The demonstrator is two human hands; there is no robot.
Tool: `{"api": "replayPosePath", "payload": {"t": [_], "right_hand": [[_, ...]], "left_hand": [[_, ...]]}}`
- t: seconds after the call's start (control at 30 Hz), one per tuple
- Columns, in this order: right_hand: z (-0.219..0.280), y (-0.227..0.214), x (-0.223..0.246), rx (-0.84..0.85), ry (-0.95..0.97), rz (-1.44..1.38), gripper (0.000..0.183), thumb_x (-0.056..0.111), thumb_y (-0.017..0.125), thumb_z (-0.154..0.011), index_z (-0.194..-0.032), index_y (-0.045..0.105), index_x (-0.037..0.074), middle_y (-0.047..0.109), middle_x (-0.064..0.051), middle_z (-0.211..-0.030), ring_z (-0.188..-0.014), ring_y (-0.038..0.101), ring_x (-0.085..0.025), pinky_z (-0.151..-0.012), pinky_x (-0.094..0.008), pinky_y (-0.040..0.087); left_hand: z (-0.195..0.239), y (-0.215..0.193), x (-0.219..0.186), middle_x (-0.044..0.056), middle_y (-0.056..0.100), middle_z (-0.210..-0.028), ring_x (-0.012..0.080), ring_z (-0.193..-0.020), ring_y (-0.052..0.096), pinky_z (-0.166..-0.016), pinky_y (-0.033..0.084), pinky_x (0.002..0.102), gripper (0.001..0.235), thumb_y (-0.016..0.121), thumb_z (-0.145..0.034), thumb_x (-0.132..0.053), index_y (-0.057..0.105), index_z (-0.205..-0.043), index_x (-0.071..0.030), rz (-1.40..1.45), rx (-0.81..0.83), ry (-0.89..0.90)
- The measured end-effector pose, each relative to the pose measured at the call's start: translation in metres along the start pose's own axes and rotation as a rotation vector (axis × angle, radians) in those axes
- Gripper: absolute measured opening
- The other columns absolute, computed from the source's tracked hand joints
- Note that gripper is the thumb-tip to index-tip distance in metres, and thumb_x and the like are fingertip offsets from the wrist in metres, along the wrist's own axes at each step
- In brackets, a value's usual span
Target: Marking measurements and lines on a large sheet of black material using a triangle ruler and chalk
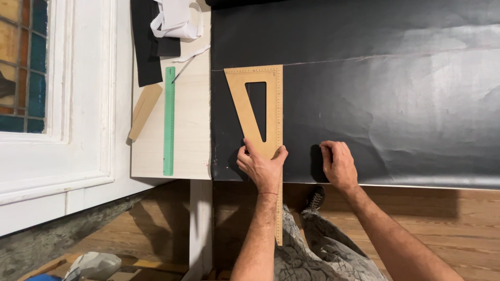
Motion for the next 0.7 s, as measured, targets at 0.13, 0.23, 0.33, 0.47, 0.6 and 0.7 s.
{"api": "replayPosePath", "payload": {"t": [0.13, 0.23, 0.33, 0.47, 0.6, 0.7], "right_hand": [[-0.024, -0.015, 0.014, -0.014, 0.104, -0.104, 0.008, 0.006, 0.069, -0.101, -0.110, 0.069, 0.006, 0.070, -0.009, -0.090, -0.086, 0.069, -0.032, -0.077, -0.042, 0.056], [-0.061, -0.001, -0.002, 0.152, 0.462, -0.223, 0.018, 0.020, 0.067, -0.104, -0.113, 0.072, 0.005, 0.075, -0.020, -0.095, -0.092, 0.071, -0.044, -0.078, -0.053, 0.055], [-0.124, 0.021, -0.011, 0.114, 0.415, -0.165, 0.029, 0.028, 0.072, -0.103, -0.119, 0.069, 0.005, 0.075, -0.023, -0.098, -0.093, 0.070, -0.048, -0.079, -0.059, 0.054], [-0.198, 0.090, -0.032, 0.121, 0.373, -0.183, 0.016, 0.031, 0.075, -0.099, -0.109, 0.076, 0.018, 0.077, -0.004, -0.089, -0.088, 0.074, -0.032, -0.078, -0.044, 0.058], [-0.240, 0.139, -0.044, 0.157, 0.433, -0.222, 0.013, 0.024, 0.073, -0.096, -0.104, 0.078, 0.016, 0.077, 0.002, -0.083, -0.084, 0.076, -0.024, -0.077, -0.038, 0.060], [-0.250, 0.148, -0.044, 0.132, 0.411, -0.190, 0.009, 0.019, 0.072, -0.094, -0.100, 0.078, 0.015, 0.077, -0.002, -0.082, -0.087, 0.076, -0.028, -0.076, -0.042, 0.059]], "left_hand": [[-0.004, -0.006, 0.004, 0.020, 0.054, -0.115, 0.0409, -0.100, 0.059, -0.089, 0.046, 0.054, 0.107, 0.091, -0.045, -0.041, 0.060, -0.137, 0.003, 0.023, 0.015, 0.000], [-0.021, -0.013, 0.008, 0.025, 0.051, -0.126, 0.0455, -0.107, 0.057, -0.094, 0.043, 0.057, 0.125, 0.095, -0.047, -0.062, 0.051, -0.148, -0.002, 0.034, 0.108, 0.042], [-0.058, -0.004, 0.004, 0.022, 0.050, -0.140, 0.0434, -0.124, 0.053, -0.101, 0.039, 0.053, 0.092, 0.073, -0.079, -0.070, 0.054, -0.147, -0.011, 0.031, 0.100, 0.216], [-0.093, 0.031, -0.001, 0.028, 0.038, -0.157, 0.0502, -0.148, 0.033, -0.116, 0.028, 0.060, 0.073, 0.064, -0.095, -0.058, 0.051, -0.152, -0.015, 0.104, 0.266, 0.429], [-0.098, 0.067, 0.014, 0.030, 0.034, -0.160, 0.0484, -0.152, 0.028, -0.122, 0.025, 0.057, 0.073, 0.059, -0.094, -0.065, 0.050, -0.154, -0.023, 0.062, 0.417, 0.496], [-0.101, 0.062, 0.008, 0.034, 0.033, -0.158, 0.0515, -0.151, 0.028, -0.122, 0.024, 0.059, 0.076, 0.063, -0.091, -0.067, 0.050, -0.153, -0.024, 0.065, 0.456, 0.497]]}}
Point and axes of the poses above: each hand's wrist, its own z-axis away from the middle knuckle, its own y-axis out of the palm, x = y × z, the point moved 6 cm from there along -z, towards the middle knuckle
